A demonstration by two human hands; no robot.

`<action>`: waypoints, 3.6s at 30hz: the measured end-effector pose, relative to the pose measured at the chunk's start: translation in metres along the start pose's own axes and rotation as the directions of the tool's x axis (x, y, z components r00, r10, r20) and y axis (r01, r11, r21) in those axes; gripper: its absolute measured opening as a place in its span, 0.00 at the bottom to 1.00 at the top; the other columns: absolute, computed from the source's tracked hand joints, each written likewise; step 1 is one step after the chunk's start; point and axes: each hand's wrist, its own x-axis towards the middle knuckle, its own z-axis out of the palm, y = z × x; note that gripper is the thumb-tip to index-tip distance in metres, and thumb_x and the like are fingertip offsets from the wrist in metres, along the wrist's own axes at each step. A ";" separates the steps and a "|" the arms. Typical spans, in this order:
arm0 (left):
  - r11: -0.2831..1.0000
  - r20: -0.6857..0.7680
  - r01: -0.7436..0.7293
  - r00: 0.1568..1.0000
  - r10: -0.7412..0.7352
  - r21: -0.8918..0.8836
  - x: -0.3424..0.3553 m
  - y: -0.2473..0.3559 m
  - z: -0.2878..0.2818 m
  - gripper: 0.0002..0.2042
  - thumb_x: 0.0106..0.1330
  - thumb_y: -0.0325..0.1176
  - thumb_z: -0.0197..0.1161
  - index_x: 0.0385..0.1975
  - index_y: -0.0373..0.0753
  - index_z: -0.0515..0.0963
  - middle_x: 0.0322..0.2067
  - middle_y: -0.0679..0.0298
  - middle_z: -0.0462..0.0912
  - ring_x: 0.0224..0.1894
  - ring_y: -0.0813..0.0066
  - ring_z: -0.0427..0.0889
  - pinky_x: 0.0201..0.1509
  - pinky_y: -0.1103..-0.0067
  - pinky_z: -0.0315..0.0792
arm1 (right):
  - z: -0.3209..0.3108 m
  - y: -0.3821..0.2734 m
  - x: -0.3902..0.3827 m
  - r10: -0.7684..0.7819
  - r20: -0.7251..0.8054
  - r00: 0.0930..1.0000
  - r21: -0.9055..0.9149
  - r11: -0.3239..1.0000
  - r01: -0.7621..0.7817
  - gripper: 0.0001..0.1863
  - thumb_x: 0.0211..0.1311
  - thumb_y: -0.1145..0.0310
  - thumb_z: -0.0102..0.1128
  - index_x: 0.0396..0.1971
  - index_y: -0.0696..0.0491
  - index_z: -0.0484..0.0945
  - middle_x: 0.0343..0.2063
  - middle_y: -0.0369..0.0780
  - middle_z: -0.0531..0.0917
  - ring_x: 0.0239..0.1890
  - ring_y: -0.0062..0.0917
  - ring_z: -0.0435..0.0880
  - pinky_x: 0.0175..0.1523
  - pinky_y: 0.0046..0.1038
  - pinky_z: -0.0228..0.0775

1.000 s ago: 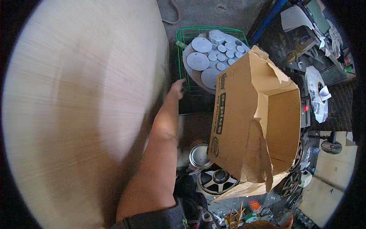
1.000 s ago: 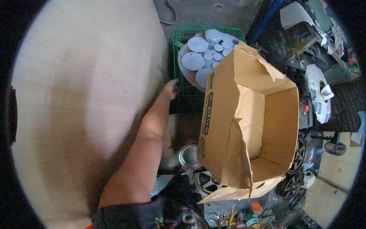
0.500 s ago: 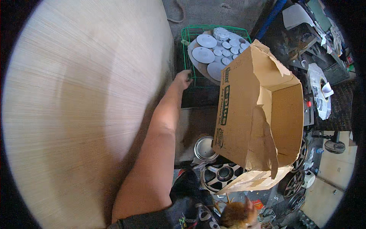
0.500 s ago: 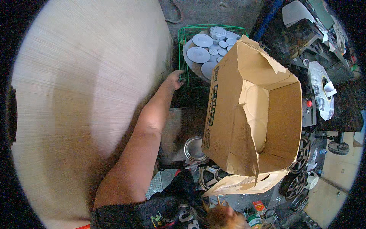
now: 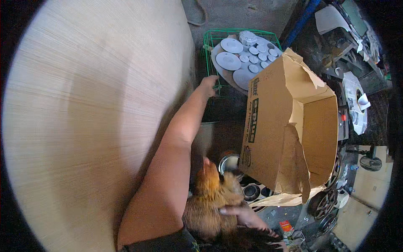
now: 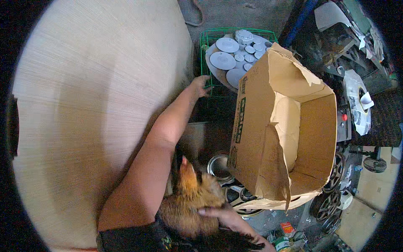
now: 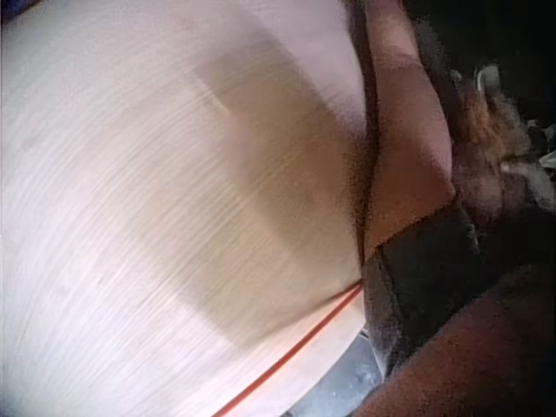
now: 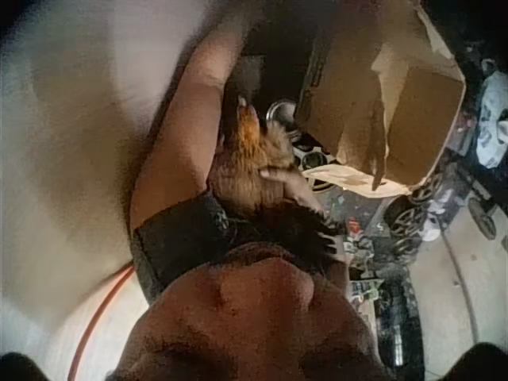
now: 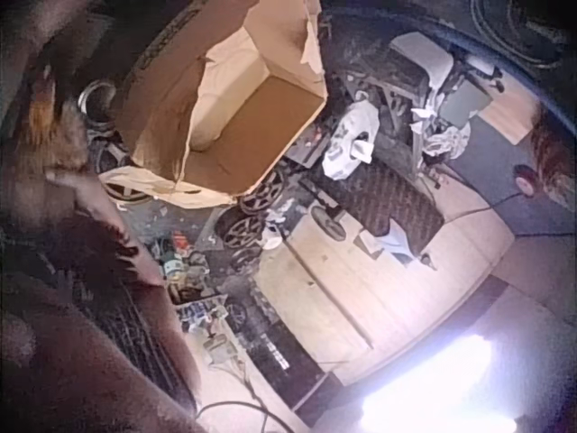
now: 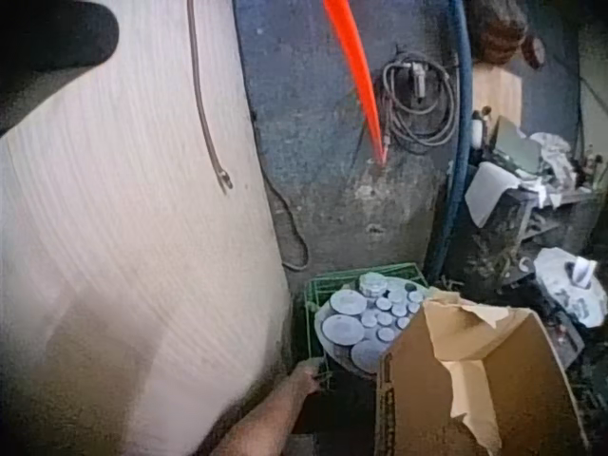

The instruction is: The person mixes paint, fills a spray gun, and spray-paints a car wheel rim while rotating it by hand. The person then catches a chicken and places it into a wire cage.

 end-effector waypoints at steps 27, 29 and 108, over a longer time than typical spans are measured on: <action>0.929 0.193 0.123 0.961 -0.200 0.349 -0.003 0.026 0.022 0.11 0.65 0.34 0.50 0.37 0.32 0.74 0.34 0.53 0.80 0.31 0.61 0.81 0.37 0.63 0.76 | 0.034 -0.008 0.228 -0.381 0.098 0.920 0.577 0.774 0.259 0.23 0.65 0.58 0.47 0.55 0.56 0.66 0.50 0.43 0.75 0.53 0.31 0.73 0.61 0.33 0.61; 0.931 0.295 0.207 0.908 -0.297 0.300 0.007 0.030 0.004 0.10 0.64 0.32 0.50 0.33 0.32 0.75 0.30 0.54 0.81 0.27 0.60 0.81 0.34 0.64 0.77 | 0.056 -0.034 0.216 -0.310 0.141 0.940 0.696 0.707 0.128 0.24 0.67 0.57 0.43 0.55 0.59 0.66 0.48 0.43 0.76 0.50 0.30 0.75 0.58 0.32 0.64; 0.842 0.122 -0.192 0.981 0.150 0.503 -0.011 0.017 0.014 0.04 0.55 0.19 0.54 0.29 0.27 0.73 0.24 0.53 0.75 0.23 0.62 0.77 0.20 0.69 0.69 | -0.021 -0.131 0.337 -0.433 -0.453 0.779 0.728 0.325 0.604 0.22 0.68 0.58 0.44 0.57 0.54 0.63 0.52 0.41 0.70 0.47 0.26 0.74 0.51 0.23 0.70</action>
